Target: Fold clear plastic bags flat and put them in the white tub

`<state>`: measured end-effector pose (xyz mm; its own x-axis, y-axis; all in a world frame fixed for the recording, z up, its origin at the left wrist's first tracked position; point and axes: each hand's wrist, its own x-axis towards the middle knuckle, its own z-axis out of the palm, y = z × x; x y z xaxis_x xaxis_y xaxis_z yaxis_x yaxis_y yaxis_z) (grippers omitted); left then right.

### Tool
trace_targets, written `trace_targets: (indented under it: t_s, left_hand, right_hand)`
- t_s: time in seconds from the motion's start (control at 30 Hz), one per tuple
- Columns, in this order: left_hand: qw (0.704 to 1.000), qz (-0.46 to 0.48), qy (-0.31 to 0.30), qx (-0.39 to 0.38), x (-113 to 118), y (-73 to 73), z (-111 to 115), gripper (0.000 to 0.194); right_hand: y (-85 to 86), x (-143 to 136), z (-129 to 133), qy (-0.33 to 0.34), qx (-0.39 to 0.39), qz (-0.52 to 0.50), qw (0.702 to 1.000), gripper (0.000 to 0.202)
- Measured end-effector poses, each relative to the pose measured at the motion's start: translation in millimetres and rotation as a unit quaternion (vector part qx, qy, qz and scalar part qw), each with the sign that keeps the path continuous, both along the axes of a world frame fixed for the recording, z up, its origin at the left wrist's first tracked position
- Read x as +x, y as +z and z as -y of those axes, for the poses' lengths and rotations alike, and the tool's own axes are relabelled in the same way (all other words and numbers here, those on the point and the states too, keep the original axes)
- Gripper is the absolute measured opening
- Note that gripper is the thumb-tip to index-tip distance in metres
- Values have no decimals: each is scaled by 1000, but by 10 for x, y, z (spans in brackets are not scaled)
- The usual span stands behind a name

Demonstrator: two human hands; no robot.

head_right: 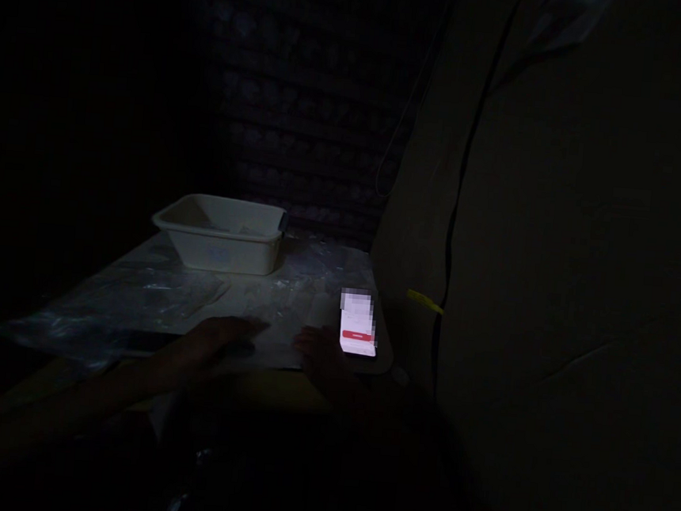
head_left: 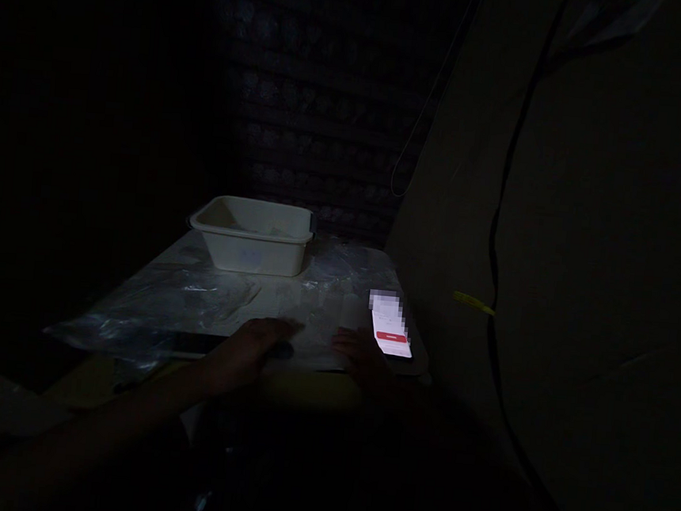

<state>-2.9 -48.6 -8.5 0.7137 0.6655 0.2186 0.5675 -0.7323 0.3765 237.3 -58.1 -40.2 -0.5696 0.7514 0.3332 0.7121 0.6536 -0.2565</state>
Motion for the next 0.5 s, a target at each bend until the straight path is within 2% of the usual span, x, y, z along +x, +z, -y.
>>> trace_targets:
  t_s: [0.07,0.2,0.33,0.5]
  left_hand:
    - [999,12,24,-27,-28,-57,-47,41]
    - [994,54,60,-68,-71,-116,-100,27]
    - [987,105,78,-98,-67,-113,-105,23]
    - [956,160,176,-172,-9,-78,-110,24]
  right_hand:
    - [77,-26,12,-13,-22,-18,1000,25]
    - [214,-77,57,-85,-91,-57,991,26]
    - [279,-125,29,-132,-139,-152,970,24]
    - [315,-156,-66,-177,-210,-252,928,29]
